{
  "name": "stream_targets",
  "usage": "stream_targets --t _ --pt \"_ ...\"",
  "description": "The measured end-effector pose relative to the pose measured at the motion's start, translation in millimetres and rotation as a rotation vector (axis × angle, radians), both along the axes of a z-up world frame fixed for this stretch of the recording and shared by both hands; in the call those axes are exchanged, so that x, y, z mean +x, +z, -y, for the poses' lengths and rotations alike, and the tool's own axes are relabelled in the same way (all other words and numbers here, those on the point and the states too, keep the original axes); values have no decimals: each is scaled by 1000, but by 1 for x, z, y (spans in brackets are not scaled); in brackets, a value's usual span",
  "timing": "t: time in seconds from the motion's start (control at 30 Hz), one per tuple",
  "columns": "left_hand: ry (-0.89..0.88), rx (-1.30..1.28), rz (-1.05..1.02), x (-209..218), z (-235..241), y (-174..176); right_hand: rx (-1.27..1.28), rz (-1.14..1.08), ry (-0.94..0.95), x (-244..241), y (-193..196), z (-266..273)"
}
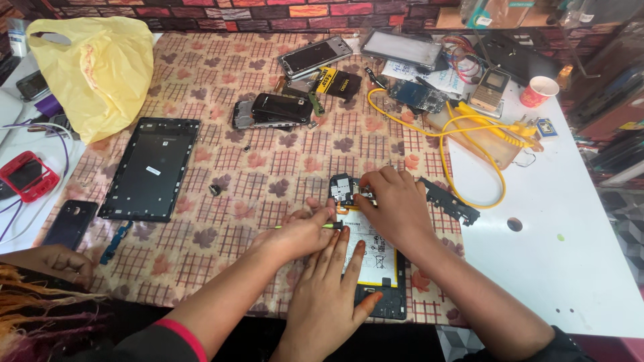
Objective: The person uses a screwdriver to remove screws from a disassembled mobile phone chassis. They then use a prying tool to lift and disconnect internal components near the battery area. The person continues to unscrew and adjust small parts within the phone frame.
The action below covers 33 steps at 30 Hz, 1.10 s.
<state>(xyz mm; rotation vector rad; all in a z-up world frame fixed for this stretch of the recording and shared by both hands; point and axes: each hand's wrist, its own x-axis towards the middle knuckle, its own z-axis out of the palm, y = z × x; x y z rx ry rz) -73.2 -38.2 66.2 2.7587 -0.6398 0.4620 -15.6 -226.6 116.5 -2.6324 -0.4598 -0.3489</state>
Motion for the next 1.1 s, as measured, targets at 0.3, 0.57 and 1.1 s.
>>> stream_targets --t 0.3,0.57,1.1 --pt "-37 -125 -87 -71 36 20 4 221 277 -1 6 3" --pt "-17 -95 -66 -73 36 16 -280 339 596 15 19 3" --pt "-49 -160 -26 -74 32 16 -264 59 763 51 25 -2"
